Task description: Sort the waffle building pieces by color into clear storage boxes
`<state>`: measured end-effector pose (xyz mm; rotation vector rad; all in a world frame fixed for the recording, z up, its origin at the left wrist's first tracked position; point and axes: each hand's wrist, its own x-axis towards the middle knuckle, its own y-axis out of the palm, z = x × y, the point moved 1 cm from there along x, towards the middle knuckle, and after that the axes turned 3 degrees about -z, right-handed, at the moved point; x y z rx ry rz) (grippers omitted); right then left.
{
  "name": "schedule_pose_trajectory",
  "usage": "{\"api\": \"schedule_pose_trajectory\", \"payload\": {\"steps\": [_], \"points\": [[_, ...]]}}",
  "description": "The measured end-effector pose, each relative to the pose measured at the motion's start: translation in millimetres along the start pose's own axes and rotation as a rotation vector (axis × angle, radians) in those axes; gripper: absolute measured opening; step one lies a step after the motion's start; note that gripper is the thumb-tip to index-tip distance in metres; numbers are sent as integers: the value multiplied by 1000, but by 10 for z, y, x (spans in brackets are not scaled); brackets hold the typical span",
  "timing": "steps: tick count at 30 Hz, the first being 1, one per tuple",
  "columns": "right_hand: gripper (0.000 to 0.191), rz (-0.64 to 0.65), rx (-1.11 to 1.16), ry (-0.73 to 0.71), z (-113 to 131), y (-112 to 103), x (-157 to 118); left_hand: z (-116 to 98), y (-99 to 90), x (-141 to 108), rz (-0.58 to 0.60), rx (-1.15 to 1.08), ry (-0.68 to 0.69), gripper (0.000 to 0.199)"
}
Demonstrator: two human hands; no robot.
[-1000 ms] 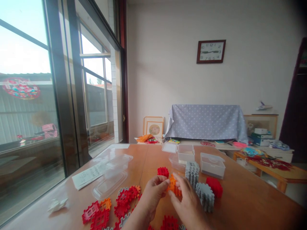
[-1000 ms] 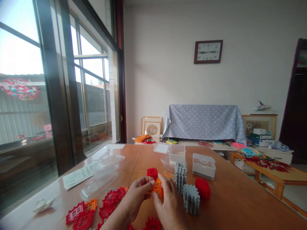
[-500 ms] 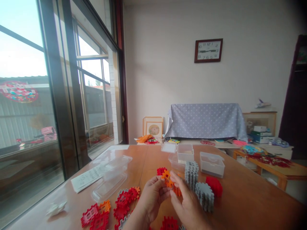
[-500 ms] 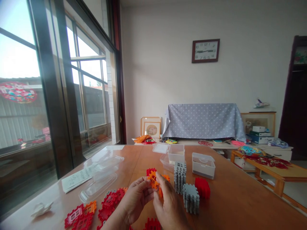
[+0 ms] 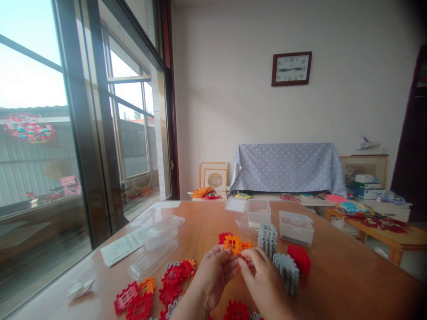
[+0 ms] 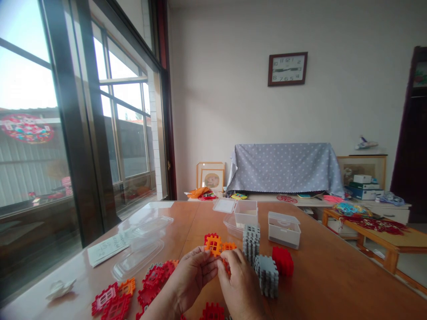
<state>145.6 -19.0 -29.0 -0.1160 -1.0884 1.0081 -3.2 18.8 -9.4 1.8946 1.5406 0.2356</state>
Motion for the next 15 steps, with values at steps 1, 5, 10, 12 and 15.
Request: {"api": "schedule_pose_trajectory", "payload": {"steps": [1,5,10,12,15], "points": [[13,0,-1,13,-3,4,1,9,-1,2,2,6,-5,17],[12,2,-6,79,-8,2,6,38,27,-23,45,17,6,20],[11,-12,-35,126,-9,2,10,50,85,-77,65,33,-11,22],[11,-22,-49,123,-9,1,10,52,90,-82,62,33,-9,23],[12,-39,-68,111,-10,-5,8,59,79,-63,65,28,-20,22]]}}
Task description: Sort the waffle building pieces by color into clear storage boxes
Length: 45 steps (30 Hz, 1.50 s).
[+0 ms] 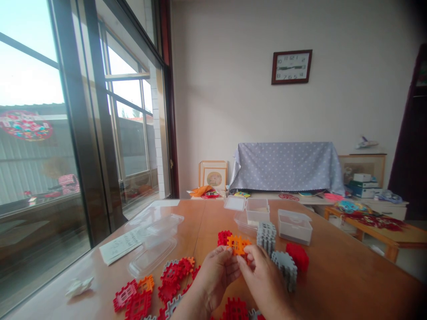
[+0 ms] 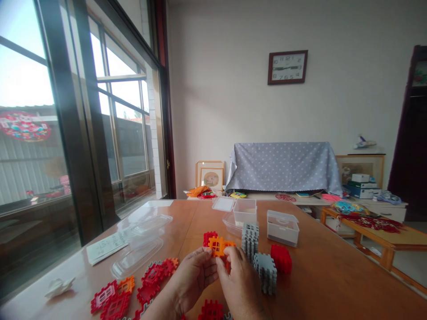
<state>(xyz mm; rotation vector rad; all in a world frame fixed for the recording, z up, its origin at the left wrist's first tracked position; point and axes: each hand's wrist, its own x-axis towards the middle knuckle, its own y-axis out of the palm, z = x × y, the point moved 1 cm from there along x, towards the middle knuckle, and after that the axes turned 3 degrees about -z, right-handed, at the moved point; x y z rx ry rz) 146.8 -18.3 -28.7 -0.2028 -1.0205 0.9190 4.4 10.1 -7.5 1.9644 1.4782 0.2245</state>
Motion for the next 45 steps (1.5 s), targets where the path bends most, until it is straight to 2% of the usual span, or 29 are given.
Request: {"api": "schedule_pose_trajectory", "payload": {"steps": [6,9,14,18,23,28,39,45], "points": [[13,-23,-6,-31,-29,-3,18,18,-19,42,12,7,-30,23],[17,-31,-33,-2,-47,-13,41,2,-22,31,4,33,-34,28],[21,-42,-88,106,-68,-51,112,-83,-69,24,-80,105,61,32],[23,9,-152,162,-101,-46,170,-146,-121,42,-143,94,129,30],[23,37,-292,130,-125,-19,187,-171,-166,51,-175,92,169,28],[18,40,-320,107,-108,-15,178,-177,-192,76,-178,101,138,31],[23,83,-388,99,-154,-8,175,-173,-215,102,-162,132,153,32],[32,183,-379,-31,-82,9,112,-150,-196,102,-137,152,135,32]]}}
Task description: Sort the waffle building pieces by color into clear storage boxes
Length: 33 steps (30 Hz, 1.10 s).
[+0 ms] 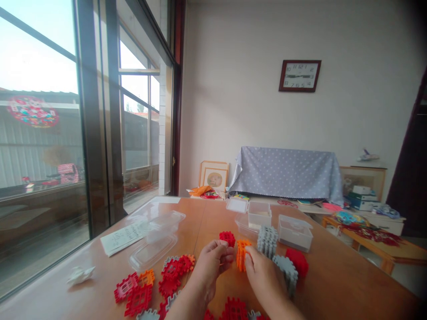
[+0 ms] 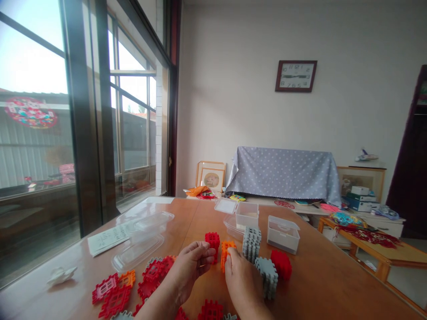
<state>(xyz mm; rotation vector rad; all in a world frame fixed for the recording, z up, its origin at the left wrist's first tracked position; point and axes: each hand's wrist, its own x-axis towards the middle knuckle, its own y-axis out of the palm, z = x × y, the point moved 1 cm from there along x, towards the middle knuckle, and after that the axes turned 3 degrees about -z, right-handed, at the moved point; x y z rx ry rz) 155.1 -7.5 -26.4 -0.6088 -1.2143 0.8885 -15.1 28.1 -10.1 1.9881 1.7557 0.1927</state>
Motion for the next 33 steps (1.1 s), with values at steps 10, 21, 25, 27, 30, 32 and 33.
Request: {"api": "schedule_pose_trajectory", "payload": {"steps": [10,21,25,27,30,32,33], "points": [[40,37,9,-15,18,37,-23,-6,15,-21,-16,51,8,29],[23,187,266,-69,85,-349,-143,-71,43,-106,-45,209,108,26],[50,472,297,-187,65,-405,-251,-131,44,-152,-44,283,144,29],[75,586,278,-243,81,-383,-295,-159,48,-161,-49,309,151,32],[73,650,269,-308,156,-352,-325,-175,54,-163,-41,339,174,34],[69,686,273,-326,213,-356,-330,-162,49,-154,-34,358,183,35],[70,702,278,-326,234,-365,-332,-151,45,-145,-32,365,185,36]]}}
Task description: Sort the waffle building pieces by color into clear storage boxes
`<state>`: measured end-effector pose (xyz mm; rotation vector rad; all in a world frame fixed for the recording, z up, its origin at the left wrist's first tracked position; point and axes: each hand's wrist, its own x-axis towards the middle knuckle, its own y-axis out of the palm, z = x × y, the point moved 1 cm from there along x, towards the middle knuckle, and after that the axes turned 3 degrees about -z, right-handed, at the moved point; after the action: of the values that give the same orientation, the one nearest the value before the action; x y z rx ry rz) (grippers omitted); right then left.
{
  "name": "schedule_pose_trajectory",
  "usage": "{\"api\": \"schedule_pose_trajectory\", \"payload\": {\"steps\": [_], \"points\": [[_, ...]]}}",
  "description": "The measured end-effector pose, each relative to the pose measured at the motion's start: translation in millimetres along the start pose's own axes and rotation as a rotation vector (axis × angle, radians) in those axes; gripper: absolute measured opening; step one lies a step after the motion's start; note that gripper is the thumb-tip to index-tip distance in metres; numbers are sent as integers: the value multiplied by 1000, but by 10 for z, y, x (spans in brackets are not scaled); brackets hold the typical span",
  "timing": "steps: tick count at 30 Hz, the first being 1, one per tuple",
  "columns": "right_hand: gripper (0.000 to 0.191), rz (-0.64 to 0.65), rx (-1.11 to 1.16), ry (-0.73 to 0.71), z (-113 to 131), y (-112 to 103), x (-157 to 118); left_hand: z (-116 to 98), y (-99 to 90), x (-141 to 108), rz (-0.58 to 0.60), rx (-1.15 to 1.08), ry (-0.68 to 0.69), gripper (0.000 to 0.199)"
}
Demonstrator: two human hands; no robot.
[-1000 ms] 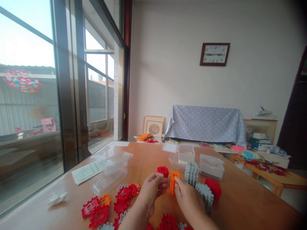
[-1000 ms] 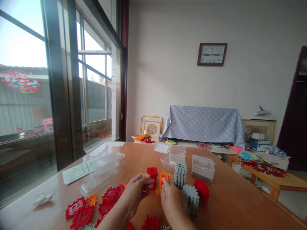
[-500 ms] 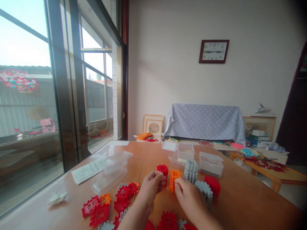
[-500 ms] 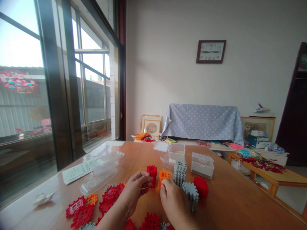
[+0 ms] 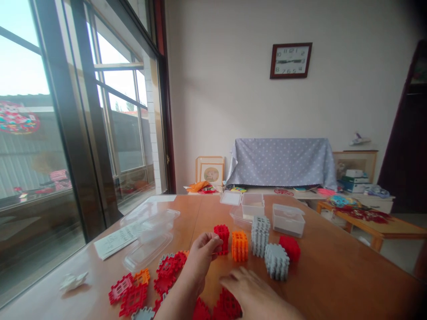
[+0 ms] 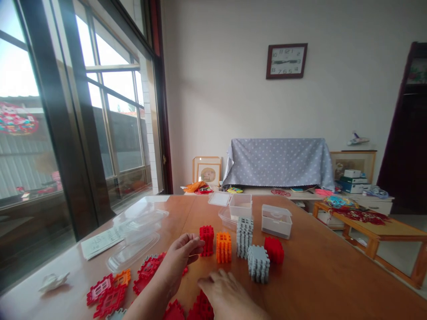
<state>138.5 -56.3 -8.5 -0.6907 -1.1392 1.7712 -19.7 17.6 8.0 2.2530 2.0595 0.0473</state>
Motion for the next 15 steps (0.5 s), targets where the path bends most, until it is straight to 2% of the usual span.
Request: {"api": "schedule_pose_trajectory", "payload": {"steps": [2,6,11,15], "points": [[72,1,20,11,29,-10,-15,31,1,17,5,7,-1,37],[63,-95,48,28,15,-15,-75,50,9,24,1,5,-13,39],[65,-157,80,51,-49,-13,-89,-18,24,-38,0,57,13,31],[60,-222,144,53,-81,-66,-63,-5,20,-41,50,94,17,26]]}}
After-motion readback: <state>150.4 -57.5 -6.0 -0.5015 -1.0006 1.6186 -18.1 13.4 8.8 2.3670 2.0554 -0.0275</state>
